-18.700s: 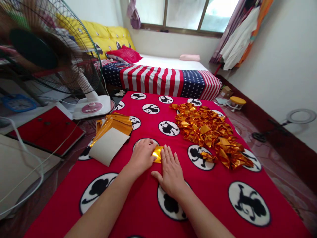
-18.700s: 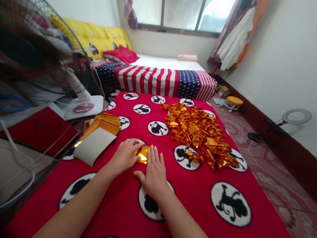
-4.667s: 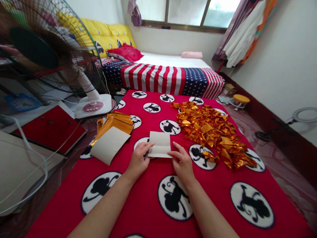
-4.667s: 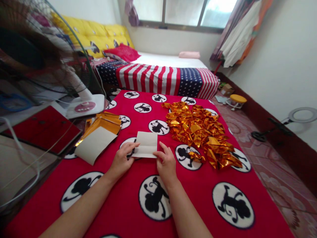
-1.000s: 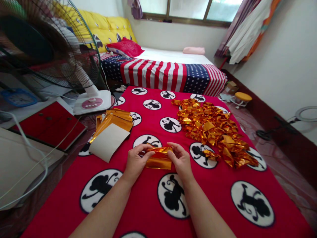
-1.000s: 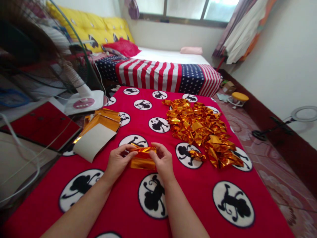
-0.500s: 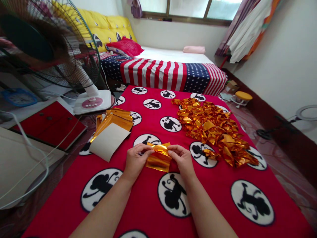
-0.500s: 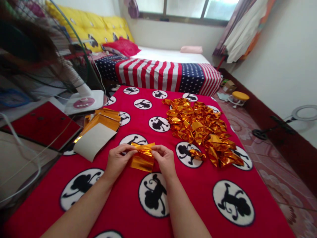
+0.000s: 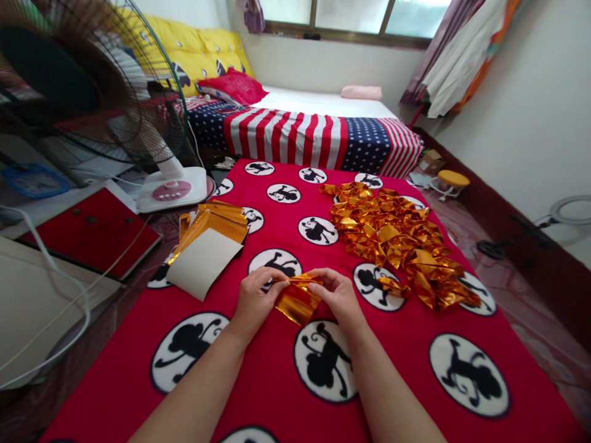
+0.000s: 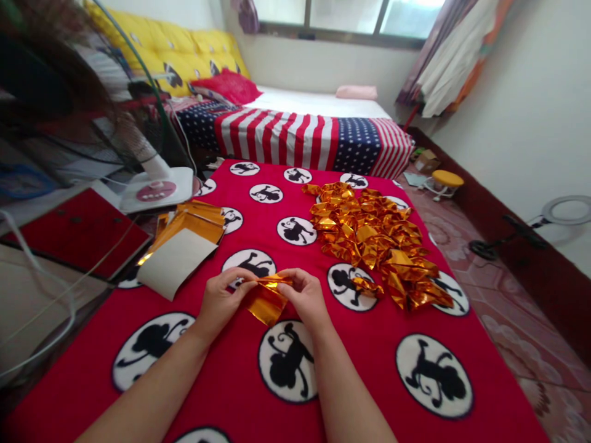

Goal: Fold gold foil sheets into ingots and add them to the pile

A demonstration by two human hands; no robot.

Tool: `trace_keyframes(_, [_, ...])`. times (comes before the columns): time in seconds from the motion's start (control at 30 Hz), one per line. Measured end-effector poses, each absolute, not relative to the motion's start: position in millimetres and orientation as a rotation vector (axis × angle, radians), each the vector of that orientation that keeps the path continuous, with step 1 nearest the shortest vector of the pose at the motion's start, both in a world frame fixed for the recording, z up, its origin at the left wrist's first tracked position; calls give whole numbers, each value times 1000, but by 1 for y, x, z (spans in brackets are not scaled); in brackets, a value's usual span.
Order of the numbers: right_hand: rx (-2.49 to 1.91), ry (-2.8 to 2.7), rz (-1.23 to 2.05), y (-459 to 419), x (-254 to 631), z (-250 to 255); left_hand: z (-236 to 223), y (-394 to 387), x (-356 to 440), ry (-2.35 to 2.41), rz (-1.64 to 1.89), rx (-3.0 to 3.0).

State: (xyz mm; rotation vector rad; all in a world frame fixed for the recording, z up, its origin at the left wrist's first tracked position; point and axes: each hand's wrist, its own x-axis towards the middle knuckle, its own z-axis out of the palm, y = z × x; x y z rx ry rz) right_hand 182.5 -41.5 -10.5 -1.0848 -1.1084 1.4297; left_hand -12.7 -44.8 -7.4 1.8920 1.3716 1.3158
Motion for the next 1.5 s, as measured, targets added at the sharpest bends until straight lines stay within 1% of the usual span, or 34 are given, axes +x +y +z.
trace_keyframes(0.13, [-1067, -1114, 1443, -39, 184, -19, -9, -45, -14, 1287, 1293, 1915])
trace_keyframes(0.23, [-1042, -1119, 1453, -38, 184, -23, -9, -43, -18, 1116, 1242, 2105])
trace_keyframes(0.33, [-1069, -1127, 1454, -39, 185, -20, -8, -42, -20, 1050, 1196, 2239])
trace_keyframes(0.5, [-1035, -1160, 1388, -44, 186, -8, -6, -42, -19, 1082, 1247, 2153])
trace_keyframes(0.67, [-887, -1222, 1445, -49, 183, -4, 2, -45, -14, 1195, 1333, 2019])
trace_keyframes(0.87, [-970, -1328, 1177, -48, 176, -6, 2, -47, -13, 1226, 1345, 2016])
trace_keyframes(1.1, [-1088, -1304, 1015, -51, 173, -7, 0, -48, -8, 1205, 1344, 2018])
trace_keyframes(1.33, [-1100, -1055, 1191, -52, 171, -9, 5, -49, -6, 1189, 1312, 1894])
trace_keyframes(1.5, [-1102, -1035, 1144, -52, 168, -7, 4, -49, -5, 1184, 1317, 1883])
